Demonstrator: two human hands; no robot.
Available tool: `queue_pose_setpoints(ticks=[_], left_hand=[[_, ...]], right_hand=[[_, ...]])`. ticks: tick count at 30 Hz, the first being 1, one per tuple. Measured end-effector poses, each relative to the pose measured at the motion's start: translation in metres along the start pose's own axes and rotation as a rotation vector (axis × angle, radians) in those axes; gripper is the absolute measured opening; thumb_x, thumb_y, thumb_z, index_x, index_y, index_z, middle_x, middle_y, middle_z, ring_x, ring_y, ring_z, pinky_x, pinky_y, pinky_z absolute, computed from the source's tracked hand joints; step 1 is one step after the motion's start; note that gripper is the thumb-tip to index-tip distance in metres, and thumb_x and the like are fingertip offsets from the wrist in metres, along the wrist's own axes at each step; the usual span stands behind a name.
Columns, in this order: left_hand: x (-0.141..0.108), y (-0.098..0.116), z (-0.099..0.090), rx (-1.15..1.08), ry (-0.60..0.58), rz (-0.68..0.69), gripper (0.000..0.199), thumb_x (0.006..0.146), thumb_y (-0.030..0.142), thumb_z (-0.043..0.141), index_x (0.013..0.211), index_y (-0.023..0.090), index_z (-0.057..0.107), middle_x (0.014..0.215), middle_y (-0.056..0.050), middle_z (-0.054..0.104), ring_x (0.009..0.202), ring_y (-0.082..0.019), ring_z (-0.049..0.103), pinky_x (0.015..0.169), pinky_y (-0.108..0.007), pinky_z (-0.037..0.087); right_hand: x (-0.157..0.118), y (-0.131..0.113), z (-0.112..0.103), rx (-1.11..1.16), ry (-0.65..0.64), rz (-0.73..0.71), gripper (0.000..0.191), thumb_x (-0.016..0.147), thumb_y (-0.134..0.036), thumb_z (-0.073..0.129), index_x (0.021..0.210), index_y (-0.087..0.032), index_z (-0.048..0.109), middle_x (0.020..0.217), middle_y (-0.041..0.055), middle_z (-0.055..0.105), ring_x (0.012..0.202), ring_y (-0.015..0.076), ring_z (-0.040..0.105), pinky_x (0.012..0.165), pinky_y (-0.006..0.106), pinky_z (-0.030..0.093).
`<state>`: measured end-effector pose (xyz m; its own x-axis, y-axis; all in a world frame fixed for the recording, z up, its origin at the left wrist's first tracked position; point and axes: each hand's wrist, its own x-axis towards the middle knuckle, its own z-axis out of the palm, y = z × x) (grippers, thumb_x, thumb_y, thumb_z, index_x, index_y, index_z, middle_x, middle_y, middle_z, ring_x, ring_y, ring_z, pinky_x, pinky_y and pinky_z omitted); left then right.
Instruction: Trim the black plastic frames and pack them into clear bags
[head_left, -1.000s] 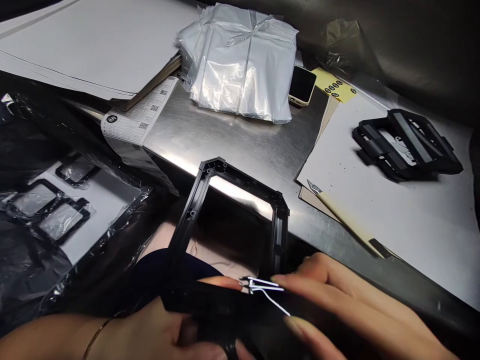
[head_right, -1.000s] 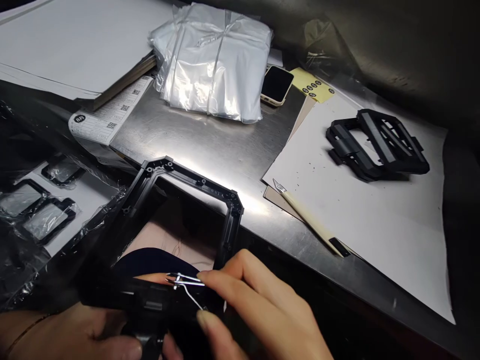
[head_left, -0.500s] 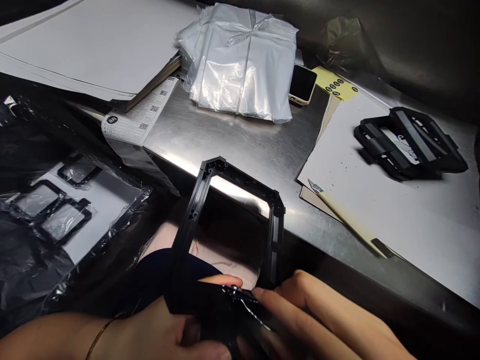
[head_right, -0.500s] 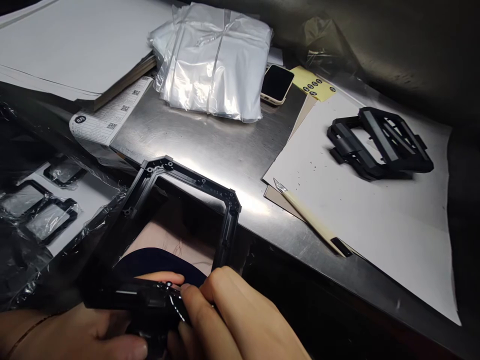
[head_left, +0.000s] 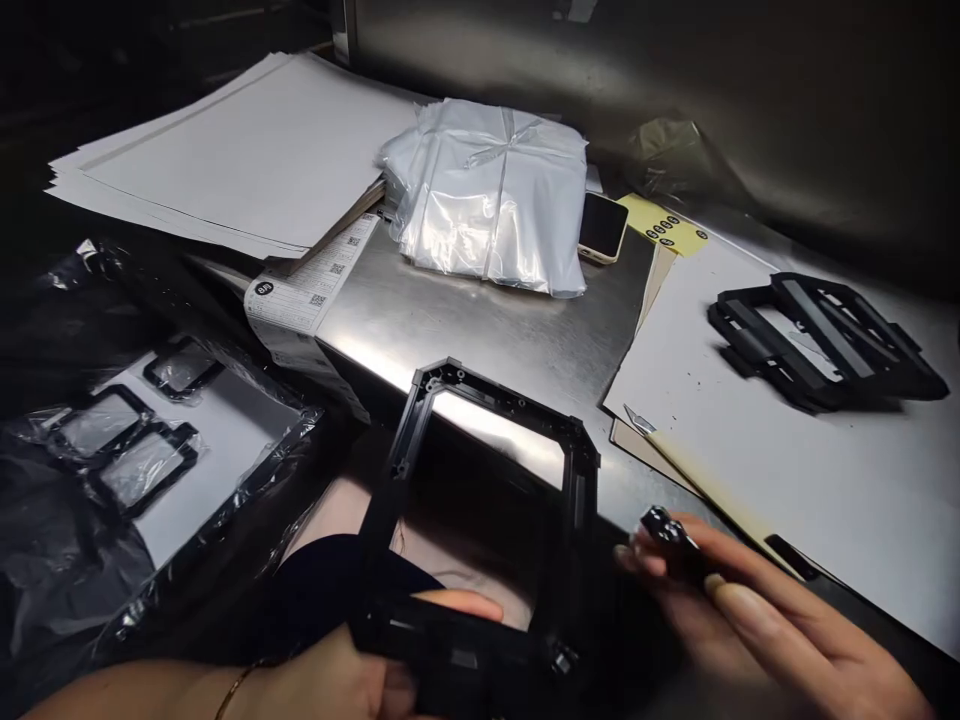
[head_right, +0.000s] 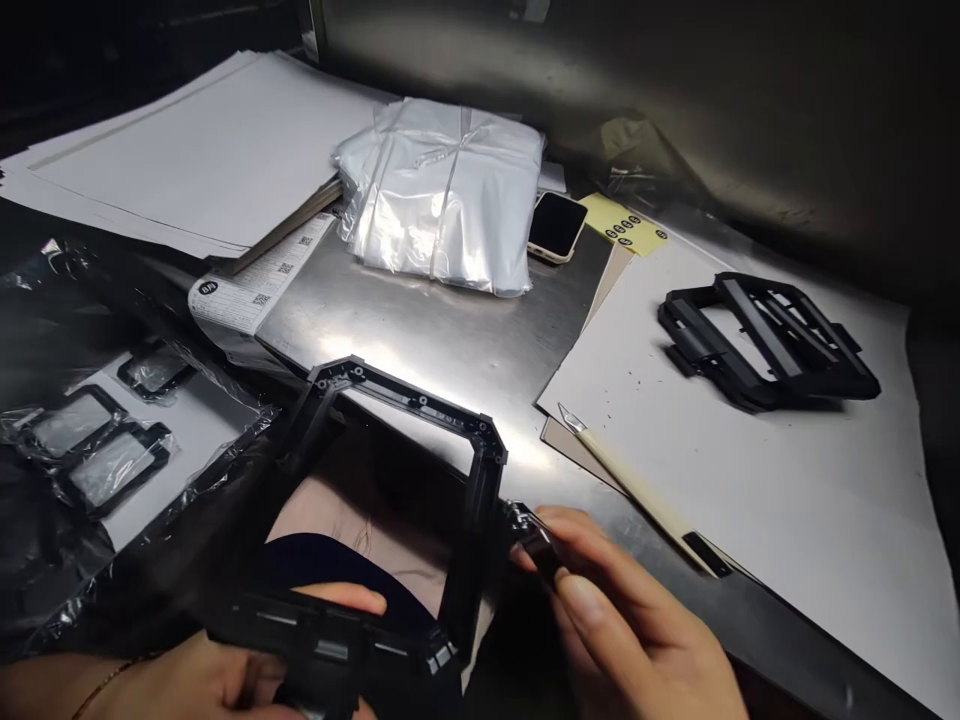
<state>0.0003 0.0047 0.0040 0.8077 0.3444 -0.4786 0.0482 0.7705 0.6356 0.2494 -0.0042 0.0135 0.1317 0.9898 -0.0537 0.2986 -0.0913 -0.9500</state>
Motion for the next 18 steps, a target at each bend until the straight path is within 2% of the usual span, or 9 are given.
queue_pose_setpoints(ticks=[2, 4, 7, 9, 11, 13, 14, 16, 18], left_hand=[[0.003, -0.001, 0.001, 0.001, 0.028, 0.031, 0.041, 0.079, 0.031, 0.056, 0.119, 0.031, 0.047, 0.106, -0.002, 0.066, 0.101, -0.02, 0.059, 0.09, -0.032, 0.044], [0.006, -0.002, 0.003, -0.016, 0.035, 0.049, 0.042, 0.077, 0.034, 0.057, 0.118, 0.026, 0.047, 0.106, -0.007, 0.066, 0.099, -0.021, 0.06, 0.09, -0.037, 0.044], [0.008, -0.002, 0.002, -0.082, 0.005, 0.069, 0.046, 0.076, 0.028, 0.061, 0.118, 0.025, 0.043, 0.115, -0.008, 0.06, 0.107, -0.021, 0.055, 0.094, -0.04, 0.039], [0.007, -0.002, -0.001, -0.153, 0.004, 0.159, 0.055, 0.072, 0.024, 0.066, 0.12, 0.03, 0.039, 0.127, -0.006, 0.051, 0.115, -0.023, 0.048, 0.097, -0.042, 0.036], [0.002, -0.001, -0.003, -0.226, 0.021, 0.247, 0.057, 0.071, 0.026, 0.066, 0.12, 0.03, 0.037, 0.13, -0.007, 0.048, 0.115, -0.026, 0.047, 0.096, -0.048, 0.034], [-0.003, 0.001, -0.002, -0.27, 0.046, 0.224, 0.049, 0.075, 0.029, 0.062, 0.118, 0.024, 0.039, 0.121, -0.011, 0.056, 0.108, -0.027, 0.054, 0.094, -0.05, 0.034], [-0.006, 0.002, -0.001, -0.283, 0.059, 0.178, 0.044, 0.077, 0.029, 0.06, 0.115, 0.021, 0.04, 0.116, -0.012, 0.06, 0.106, -0.027, 0.056, 0.094, -0.049, 0.035], [-0.009, 0.003, 0.002, -0.272, 0.066, 0.053, 0.042, 0.077, 0.028, 0.06, 0.114, 0.02, 0.04, 0.112, -0.012, 0.062, 0.104, -0.024, 0.057, 0.094, -0.045, 0.037], [-0.011, 0.003, 0.005, -0.233, 0.051, -0.021, 0.048, 0.077, 0.028, 0.061, 0.118, 0.022, 0.037, 0.115, -0.012, 0.06, 0.106, -0.022, 0.056, 0.094, -0.042, 0.038]], right_hand=[[0.0, 0.007, 0.005, 0.232, -0.032, 0.157, 0.018, 0.078, -0.032, 0.055, 0.091, -0.033, 0.065, 0.114, -0.0007, 0.06, 0.095, 0.0202, 0.061, 0.071, 0.023, 0.053], [-0.001, 0.005, 0.013, 0.306, -0.084, 0.267, 0.017, 0.074, -0.035, 0.058, 0.087, -0.03, 0.067, 0.115, 0.0021, 0.059, 0.105, 0.0241, 0.055, 0.075, 0.026, 0.052], [-0.002, -0.003, 0.019, 0.15, -0.136, 0.261, 0.017, 0.07, -0.037, 0.062, 0.085, -0.029, 0.068, 0.108, 0.0038, 0.063, 0.103, 0.0254, 0.056, 0.076, 0.028, 0.051], [-0.002, -0.003, 0.015, 0.036, -0.157, 0.22, 0.019, 0.07, -0.039, 0.062, 0.085, -0.03, 0.067, 0.106, 0.0034, 0.064, 0.095, 0.0247, 0.06, 0.073, 0.029, 0.052], [-0.003, 0.003, 0.007, -0.055, -0.24, 0.203, 0.021, 0.071, -0.04, 0.06, 0.087, -0.029, 0.067, 0.101, 0.0044, 0.067, 0.09, 0.024, 0.063, 0.072, 0.03, 0.052], [-0.004, 0.009, -0.001, -0.188, -0.334, 0.148, 0.02, 0.071, -0.038, 0.061, 0.088, -0.028, 0.068, 0.101, 0.0054, 0.066, 0.094, 0.0241, 0.061, 0.077, 0.031, 0.051], [-0.006, 0.01, -0.004, -0.276, -0.32, 0.087, 0.02, 0.071, -0.035, 0.062, 0.088, -0.027, 0.068, 0.105, 0.0057, 0.065, 0.098, 0.0243, 0.059, 0.079, 0.031, 0.049], [-0.011, 0.007, -0.005, -0.442, -0.179, -0.102, 0.021, 0.07, -0.031, 0.063, 0.09, -0.027, 0.066, 0.108, 0.0054, 0.062, 0.099, 0.0227, 0.059, 0.078, 0.028, 0.051], [-0.019, -0.003, 0.002, -0.515, -0.034, -0.286, 0.023, 0.072, -0.028, 0.059, 0.094, -0.028, 0.063, 0.096, 0.0037, 0.061, 0.083, 0.0174, 0.063, 0.067, 0.022, 0.054]])
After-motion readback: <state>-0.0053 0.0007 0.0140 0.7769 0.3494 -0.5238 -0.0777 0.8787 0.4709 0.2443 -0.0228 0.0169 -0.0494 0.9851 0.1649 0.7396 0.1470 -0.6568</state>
